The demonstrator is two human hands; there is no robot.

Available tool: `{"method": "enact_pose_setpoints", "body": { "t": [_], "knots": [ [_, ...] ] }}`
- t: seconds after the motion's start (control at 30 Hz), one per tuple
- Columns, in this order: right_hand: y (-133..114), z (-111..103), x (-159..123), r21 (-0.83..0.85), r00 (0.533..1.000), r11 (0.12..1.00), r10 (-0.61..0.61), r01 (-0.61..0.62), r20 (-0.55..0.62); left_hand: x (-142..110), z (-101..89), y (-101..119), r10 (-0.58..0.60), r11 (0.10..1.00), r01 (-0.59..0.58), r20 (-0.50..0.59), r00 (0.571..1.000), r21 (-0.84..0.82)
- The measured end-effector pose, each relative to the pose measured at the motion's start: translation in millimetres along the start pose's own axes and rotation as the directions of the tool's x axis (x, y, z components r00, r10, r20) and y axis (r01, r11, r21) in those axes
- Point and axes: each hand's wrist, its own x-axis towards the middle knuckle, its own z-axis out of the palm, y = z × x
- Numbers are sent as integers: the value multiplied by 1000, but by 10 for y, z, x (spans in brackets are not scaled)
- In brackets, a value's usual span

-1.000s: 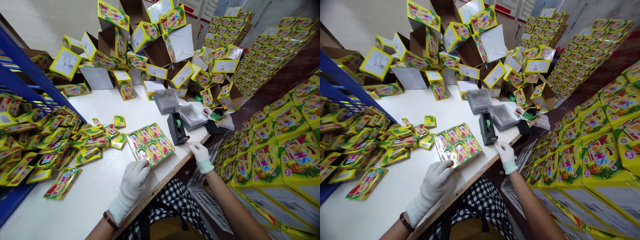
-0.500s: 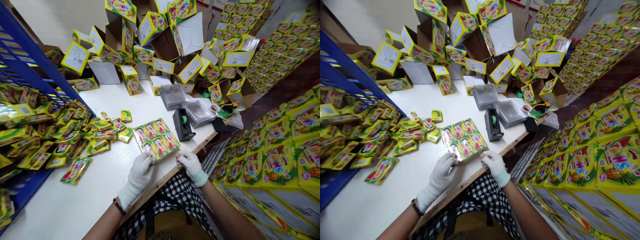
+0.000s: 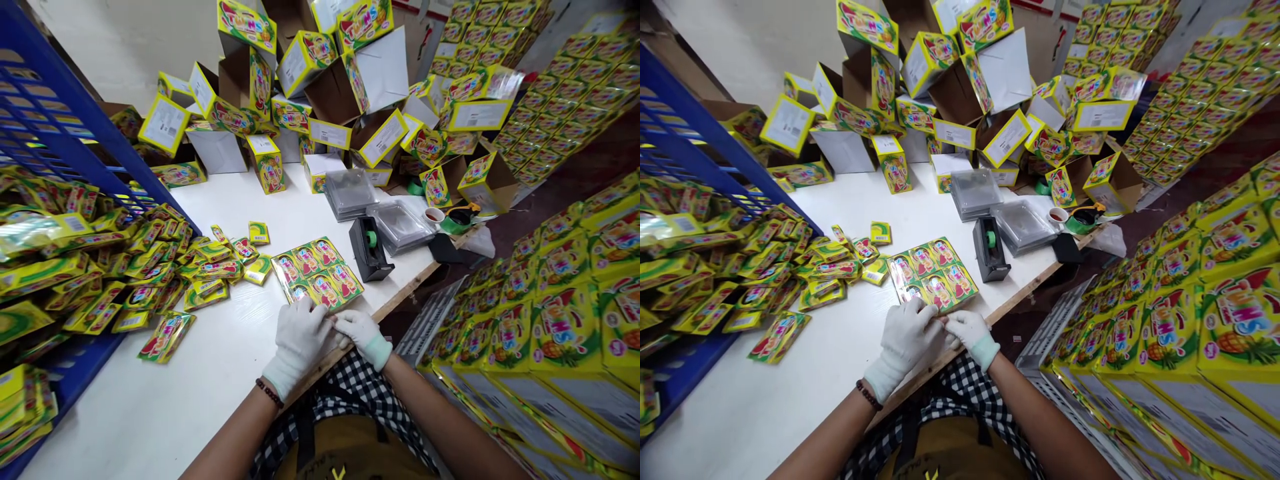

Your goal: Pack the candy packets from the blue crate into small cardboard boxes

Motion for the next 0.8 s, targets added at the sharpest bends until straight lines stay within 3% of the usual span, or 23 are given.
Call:
{"method": "enact_pose_setpoints", "body": {
  "t": [0.13,0.2,0.23,0.3,0.37,0.4,0.53,0.7,0.8],
  "knots": [
    [70,-200,-82,-29,998,1000,6,-8,-54,-3,144,-32,25,993,-17,-64,998,121],
    [106,-374,-117,-122,971,987,-131,109,-199,-40,195,-59,92,981,-72,-107,990,183],
    [113,-469,-116,-223,929,954,-258,201,-267,-59,207,-68,127,973,-99,-126,984,206],
    [107,-645,-63,-496,788,788,-544,364,-287,-83,195,-67,157,966,-120,-151,976,227],
    [93,-768,59,-725,675,552,-720,412,-165,-67,129,-43,138,972,-108,-136,981,207],
    [95,-804,137,-790,655,463,-749,403,-105,-42,81,-28,120,979,-101,-104,987,178],
    [224,-808,413,-885,677,356,-733,301,-65,125,-52,-24,142,990,-143,48,989,15],
    [403,-780,466,-948,649,233,-760,219,-36,187,158,-170,255,961,-252,-6,967,114],
    [369,-763,450,-942,698,240,-716,237,-7,109,291,-241,289,955,-287,-14,957,69]
  ]
}}
